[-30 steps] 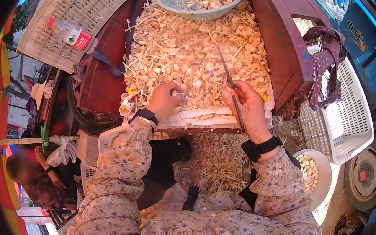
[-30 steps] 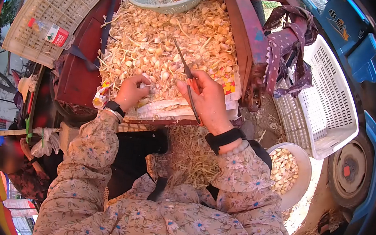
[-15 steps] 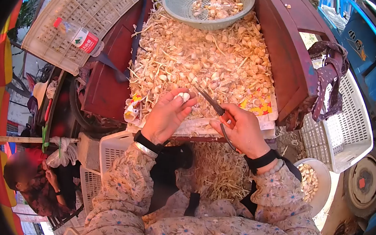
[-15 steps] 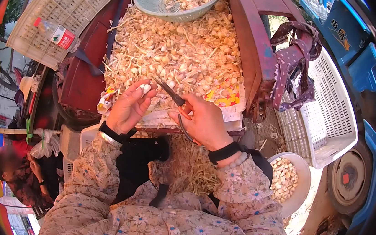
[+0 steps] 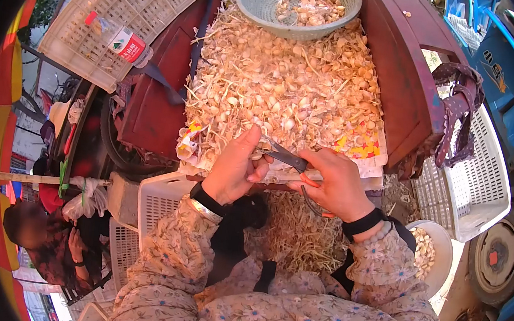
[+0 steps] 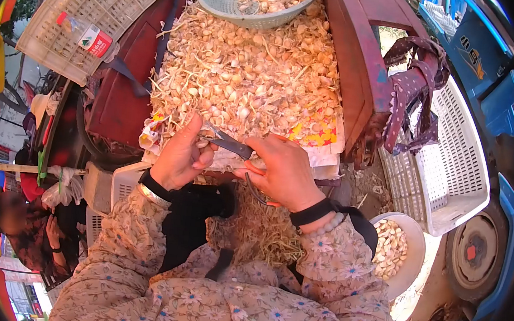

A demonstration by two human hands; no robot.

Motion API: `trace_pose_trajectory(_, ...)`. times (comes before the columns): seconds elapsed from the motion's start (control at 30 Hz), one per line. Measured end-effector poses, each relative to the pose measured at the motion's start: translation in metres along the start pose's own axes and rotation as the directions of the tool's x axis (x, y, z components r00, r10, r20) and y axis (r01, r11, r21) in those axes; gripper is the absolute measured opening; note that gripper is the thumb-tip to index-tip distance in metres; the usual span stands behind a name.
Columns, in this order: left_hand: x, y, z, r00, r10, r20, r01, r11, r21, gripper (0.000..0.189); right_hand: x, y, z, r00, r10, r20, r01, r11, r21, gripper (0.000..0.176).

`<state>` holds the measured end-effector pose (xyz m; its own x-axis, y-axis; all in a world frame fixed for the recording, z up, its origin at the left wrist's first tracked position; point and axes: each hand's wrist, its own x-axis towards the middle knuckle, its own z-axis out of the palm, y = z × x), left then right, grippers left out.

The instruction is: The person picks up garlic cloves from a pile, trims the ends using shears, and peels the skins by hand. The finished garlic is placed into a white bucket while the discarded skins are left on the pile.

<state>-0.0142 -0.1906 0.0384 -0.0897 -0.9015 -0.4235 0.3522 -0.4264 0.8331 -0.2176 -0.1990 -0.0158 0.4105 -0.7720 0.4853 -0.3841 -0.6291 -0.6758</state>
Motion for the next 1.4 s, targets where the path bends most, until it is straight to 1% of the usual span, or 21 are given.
trace_pose_trajectory(0.1,0.001,-0.003,0.000,0.997,0.054,-0.046,-0.050,0.995,0.089,0.033,-0.002,-0.002,0.002,1.000,0.026,0.014,-0.026,1.000,0.009,0.046)
trace_pose_trajectory(0.2,-0.001,-0.005,0.011,0.980,0.069,-0.185,-0.058,0.996,0.067,0.033,-0.004,-0.001,0.004,0.998,0.062,0.032,-0.064,0.997,0.044,0.046)
trace_pose_trajectory(0.27,0.001,-0.008,0.007,0.981,0.082,-0.177,-0.073,0.996,0.054,0.033,-0.006,0.001,0.009,0.997,0.067,0.031,-0.069,0.995,0.077,0.047)
trace_pose_trajectory(0.37,0.008,-0.018,-0.010,0.975,0.117,-0.188,-0.112,0.993,0.038,0.035,-0.006,-0.004,0.006,0.981,0.170,0.098,-0.186,0.965,0.185,0.046)
trace_pose_trajectory(0.4,0.008,-0.019,-0.012,0.972,0.132,-0.193,-0.128,0.991,0.034,0.036,-0.006,-0.004,0.006,0.978,0.179,0.110,-0.196,0.965,0.174,0.046)
trace_pose_trajectory(0.5,0.005,-0.021,-0.008,0.970,0.192,-0.148,-0.198,0.980,-0.028,0.034,-0.007,-0.004,0.007,0.970,0.202,0.134,-0.222,0.963,0.156,0.046)
trace_pose_trajectory(0.6,0.005,-0.028,-0.010,0.952,0.299,-0.061,-0.288,0.947,0.146,0.032,-0.007,-0.005,0.007,0.967,0.215,0.135,-0.235,0.959,0.157,0.046)
trace_pose_trajectory(0.7,0.004,-0.028,-0.020,0.959,0.281,0.027,-0.282,0.949,0.137,0.034,-0.005,-0.008,0.002,0.966,0.212,0.146,-0.233,0.961,0.150,0.045)
trace_pose_trajectory(0.77,0.001,-0.024,-0.022,0.971,0.232,0.061,-0.239,0.955,0.175,0.032,-0.007,-0.006,0.000,0.967,0.201,0.158,-0.225,0.963,0.148,0.045)
trace_pose_trajectory(0.8,-0.001,-0.022,-0.024,0.976,0.204,0.074,-0.215,0.957,0.193,0.031,-0.008,-0.004,0.001,0.976,0.176,0.128,-0.195,0.968,0.158,0.046)
trace_pose_trajectory(0.87,-0.008,-0.015,-0.024,0.991,0.114,0.069,-0.130,0.943,0.305,0.030,-0.011,0.001,0.003,0.990,0.128,0.067,-0.138,0.975,0.174,0.049)
trace_pose_trajectory(0.9,-0.009,-0.013,-0.024,0.996,0.069,0.064,-0.088,0.930,0.358,0.030,-0.011,0.002,0.002,0.992,0.093,0.081,-0.105,0.981,0.161,0.048)
trace_pose_trajectory(0.93,-0.008,-0.016,-0.029,0.995,0.036,0.096,-0.070,0.924,0.375,0.030,-0.011,0.002,0.002,0.994,0.058,0.097,-0.072,0.986,0.150,0.047)
trace_pose_trajectory(0.97,-0.009,-0.018,-0.029,0.995,0.022,0.093,-0.058,0.916,0.398,0.029,-0.011,0.003,0.001,0.993,0.023,0.114,-0.039,0.989,0.141,0.046)
trace_pose_trajectory(1.03,-0.010,-0.019,-0.029,0.996,-0.008,0.091,-0.033,0.895,0.445,0.028,-0.012,0.002,0.002,0.994,0.000,0.113,-0.005,0.999,0.039,0.044)
trace_pose_trajectory(1.07,-0.010,-0.019,-0.030,0.997,-0.036,0.072,-0.003,0.880,0.475,0.024,-0.013,0.001,0.003,0.993,-0.010,0.115,0.011,1.000,-0.013,0.042)
trace_pose_trajectory(1.3,-0.022,-0.020,-0.025,0.996,0.027,0.081,-0.058,0.915,0.400,0.021,-0.014,0.003,0.006,0.989,0.017,0.145,-0.016,1.000,-0.008,0.037)
trace_pose_trajectory(1.4,-0.027,-0.020,-0.021,0.996,0.064,0.069,-0.088,0.901,0.425,0.021,-0.013,0.000,0.006,0.989,0.021,0.143,-0.020,1.000,-0.011,0.034)
